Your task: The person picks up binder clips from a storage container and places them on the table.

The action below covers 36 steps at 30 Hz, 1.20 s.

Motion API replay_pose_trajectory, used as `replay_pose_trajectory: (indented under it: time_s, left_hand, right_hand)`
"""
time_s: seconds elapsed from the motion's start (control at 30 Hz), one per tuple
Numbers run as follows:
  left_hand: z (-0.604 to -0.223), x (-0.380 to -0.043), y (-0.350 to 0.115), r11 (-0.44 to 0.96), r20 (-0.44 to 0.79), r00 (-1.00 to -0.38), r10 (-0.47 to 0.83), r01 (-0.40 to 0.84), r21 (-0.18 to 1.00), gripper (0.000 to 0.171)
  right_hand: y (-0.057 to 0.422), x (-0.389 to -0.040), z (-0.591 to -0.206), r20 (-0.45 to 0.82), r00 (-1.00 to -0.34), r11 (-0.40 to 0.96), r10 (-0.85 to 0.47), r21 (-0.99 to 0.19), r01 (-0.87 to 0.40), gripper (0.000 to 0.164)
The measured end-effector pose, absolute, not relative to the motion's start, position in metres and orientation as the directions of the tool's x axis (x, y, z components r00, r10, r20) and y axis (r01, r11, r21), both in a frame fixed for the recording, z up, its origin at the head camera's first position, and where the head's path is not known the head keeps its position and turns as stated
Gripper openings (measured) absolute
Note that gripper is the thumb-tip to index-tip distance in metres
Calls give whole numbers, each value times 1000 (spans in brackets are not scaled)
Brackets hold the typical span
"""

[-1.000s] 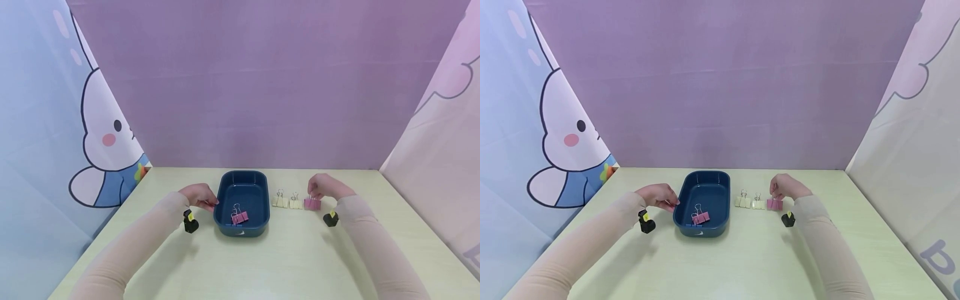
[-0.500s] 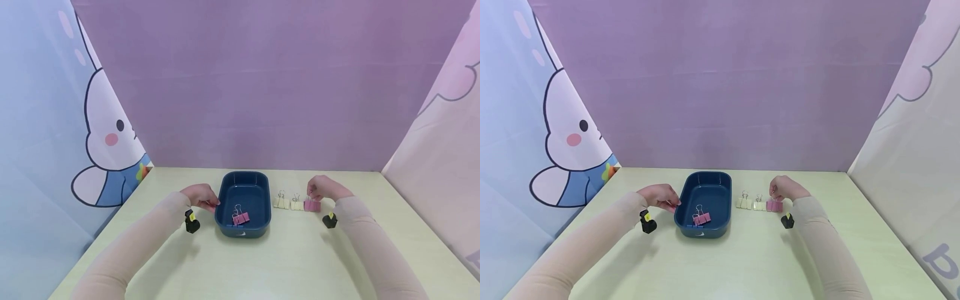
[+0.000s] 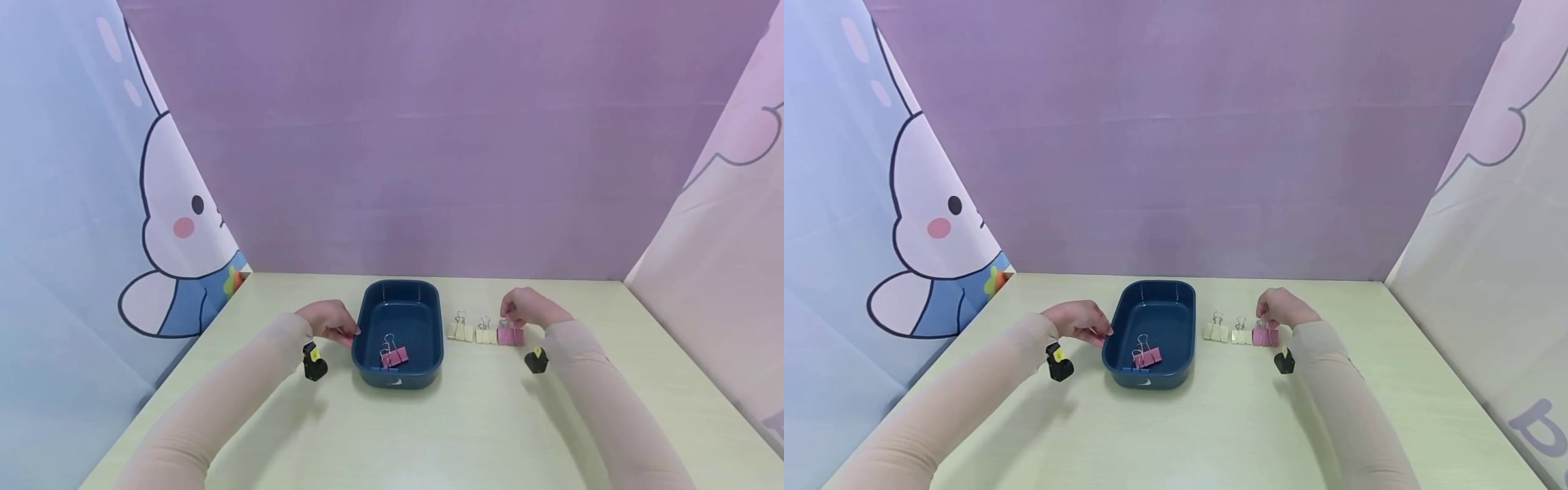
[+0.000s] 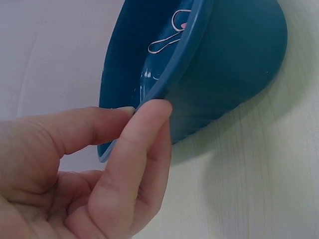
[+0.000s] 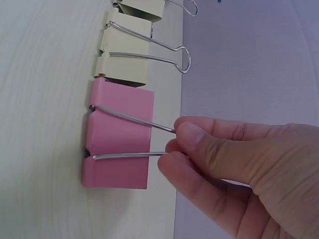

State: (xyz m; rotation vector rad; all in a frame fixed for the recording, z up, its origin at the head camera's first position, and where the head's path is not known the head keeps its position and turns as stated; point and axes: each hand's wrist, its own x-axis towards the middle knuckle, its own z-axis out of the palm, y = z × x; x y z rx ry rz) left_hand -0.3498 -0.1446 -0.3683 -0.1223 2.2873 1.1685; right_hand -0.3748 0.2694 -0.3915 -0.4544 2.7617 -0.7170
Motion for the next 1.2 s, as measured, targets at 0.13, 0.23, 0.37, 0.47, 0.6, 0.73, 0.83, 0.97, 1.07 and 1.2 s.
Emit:
replay_pose_trajectory:
  time_s: [0.13, 0.23, 0.37, 0.47, 0.6, 0.73, 0.83, 0.97, 1.07, 1.2]
  left_hand:
    - [-368, -350, -144, 616, -526, -834, 165, -329, 715, 21]
    - [-369, -350, -145, 616, -525, -834, 169, -326, 717, 21]
    - [-369, -351, -146, 617, -523, -835, 174, -321, 719, 21]
    - [-369, -351, -146, 616, -522, -835, 175, -321, 719, 21]
    - [-370, -352, -146, 614, -521, -834, 180, -319, 722, 21]
    - [-370, -352, -146, 615, -519, -836, 179, -317, 722, 21]
    - [-370, -352, -145, 613, -518, -837, 177, -318, 723, 21]
    - [-371, -352, -141, 617, -519, -834, 188, -311, 723, 18]
    - [-370, -352, -138, 625, -516, -833, 199, -298, 722, 17]
    - [-369, -353, -134, 634, -510, -837, 196, -289, 718, 19]
  right_hand:
    - [271, -373, -390, -150, -914, 829, -376, -496, -259, 10]
    - [269, -370, -387, -105, -908, 833, -405, -453, -319, 14]
    - [255, -366, -377, -26, -903, 843, -429, -371, -390, 32]
    - [233, -364, -366, 20, -906, 839, -422, -370, -399, 49]
    - [192, -361, -350, 68, -906, 811, -418, -421, -406, 65]
    - [142, -352, -342, 83, -873, 779, -481, -415, -469, 70]
    - [106, -344, -344, 48, -817, 751, -575, -365, -550, 70]
    - [76, -335, -353, -100, -736, 724, -670, -308, -617, 61]
    - [68, -333, -361, -225, -704, 738, -674, -262, -622, 52]
    - [68, -336, -368, -310, -689, 755, -655, -220, -618, 43]
